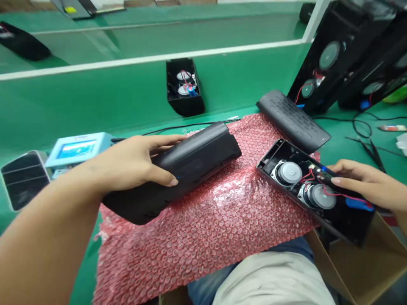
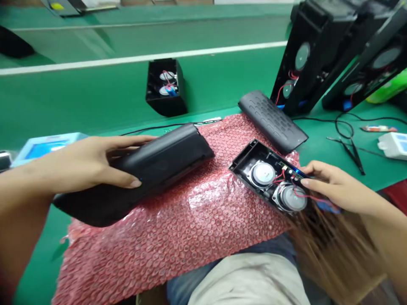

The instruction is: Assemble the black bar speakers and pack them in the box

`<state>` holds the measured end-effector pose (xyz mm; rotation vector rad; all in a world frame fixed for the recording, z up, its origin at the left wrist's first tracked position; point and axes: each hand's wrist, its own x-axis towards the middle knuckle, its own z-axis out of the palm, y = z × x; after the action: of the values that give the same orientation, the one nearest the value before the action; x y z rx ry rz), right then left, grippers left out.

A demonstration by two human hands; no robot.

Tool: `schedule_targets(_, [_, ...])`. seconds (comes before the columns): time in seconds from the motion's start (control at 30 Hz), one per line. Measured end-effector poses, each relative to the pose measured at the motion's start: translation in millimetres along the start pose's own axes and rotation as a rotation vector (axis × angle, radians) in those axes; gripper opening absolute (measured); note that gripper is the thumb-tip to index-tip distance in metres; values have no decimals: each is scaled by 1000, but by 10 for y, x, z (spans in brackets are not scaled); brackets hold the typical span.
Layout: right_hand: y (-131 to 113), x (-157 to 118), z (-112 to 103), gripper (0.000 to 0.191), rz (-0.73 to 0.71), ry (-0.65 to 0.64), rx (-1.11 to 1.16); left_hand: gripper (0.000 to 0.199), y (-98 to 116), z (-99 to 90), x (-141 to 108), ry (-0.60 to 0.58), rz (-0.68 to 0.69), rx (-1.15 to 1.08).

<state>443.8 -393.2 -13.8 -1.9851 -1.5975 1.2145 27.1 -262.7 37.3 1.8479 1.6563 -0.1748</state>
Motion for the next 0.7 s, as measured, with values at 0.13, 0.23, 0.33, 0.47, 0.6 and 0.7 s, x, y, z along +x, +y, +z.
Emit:
schedule_targets(0.13, [-155, 352, -170, 53, -90, 317, -332, 88, -9, 12, -24, -15, 53, -30])
schedule_targets(0.23, [-368, 774, -165, 71, -180, 473, -452, 89, -21, 33, -54, 10, 111, 1])
schedule_targets(0.33, [-551, 1191, -42, 93, -219, 412, -502, 88, -5, 44, -120, 37, 181, 16])
schedule_targets(0.47, [-683, 1451, -1, 107, -190, 355, -491, 86, 48, 45, -217, 78, 207, -8])
schedule_targets(0.6, [-791, 1216, -288, 90, -265, 261, -402, 82, 46, 51, -224, 115, 191, -79])
schedule_targets(0.7, [-842, 835, -540, 73, -342, 137, -349, 83, 9, 56, -181, 124, 178, -80])
